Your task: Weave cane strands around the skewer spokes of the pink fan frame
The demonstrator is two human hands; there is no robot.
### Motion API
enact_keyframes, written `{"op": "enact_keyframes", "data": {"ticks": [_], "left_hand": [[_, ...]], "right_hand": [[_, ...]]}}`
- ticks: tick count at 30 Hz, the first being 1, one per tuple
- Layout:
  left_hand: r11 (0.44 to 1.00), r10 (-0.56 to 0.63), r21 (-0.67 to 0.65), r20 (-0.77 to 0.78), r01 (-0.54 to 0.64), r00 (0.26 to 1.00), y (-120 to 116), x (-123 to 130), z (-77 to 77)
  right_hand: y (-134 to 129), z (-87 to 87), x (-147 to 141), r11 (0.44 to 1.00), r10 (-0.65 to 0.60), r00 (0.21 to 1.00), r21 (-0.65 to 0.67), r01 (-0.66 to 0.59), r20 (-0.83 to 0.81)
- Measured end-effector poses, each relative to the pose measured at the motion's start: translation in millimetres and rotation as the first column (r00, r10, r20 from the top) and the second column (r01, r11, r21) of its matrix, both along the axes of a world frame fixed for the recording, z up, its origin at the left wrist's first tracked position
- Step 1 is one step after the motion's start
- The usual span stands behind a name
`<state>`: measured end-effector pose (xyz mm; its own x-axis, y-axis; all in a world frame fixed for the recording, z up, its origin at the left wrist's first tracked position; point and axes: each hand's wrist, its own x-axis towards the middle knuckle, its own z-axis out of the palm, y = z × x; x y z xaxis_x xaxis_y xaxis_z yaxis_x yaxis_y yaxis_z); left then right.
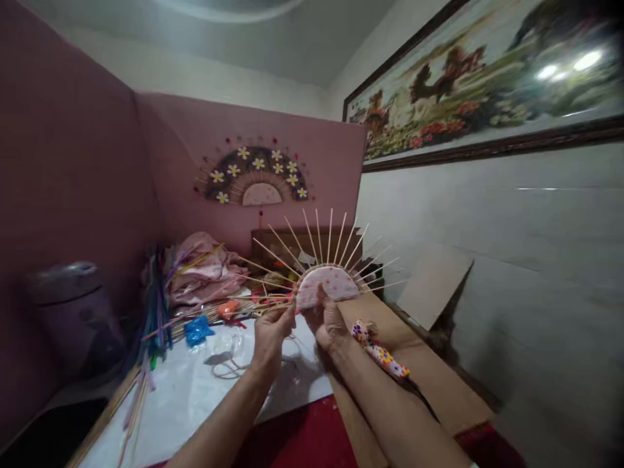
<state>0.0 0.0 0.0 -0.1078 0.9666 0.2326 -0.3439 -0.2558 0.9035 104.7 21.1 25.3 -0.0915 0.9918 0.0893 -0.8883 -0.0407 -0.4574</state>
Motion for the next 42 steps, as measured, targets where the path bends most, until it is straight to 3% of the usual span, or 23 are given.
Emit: {"op": "enact_keyframes", "data": {"ticks": [13,20,42], "left_hand": [[0.996,0.070,0.050,-0.033,-0.068,0.997,-3.9,0.7,6.4],[0.991,0.090,0.110,-0.108,-0.078,0.990,-4.9,0.3,8.3],[0.983,0.147,0.141,-0.220,-0.118,0.964,-8.2,-0.7,10.9]], "right_hand": [[-3.1,-4.0,-3.8,0.996,0.008,0.999,0.084,-0.012,0.040],[-0.6,-6.1,-7.0,0.998,-0.040,0.999,0.051,0.039,0.013],[-0.4,-8.9,-4.6,0.999,0.001,0.999,0.049,-0.003,0.047]]}}
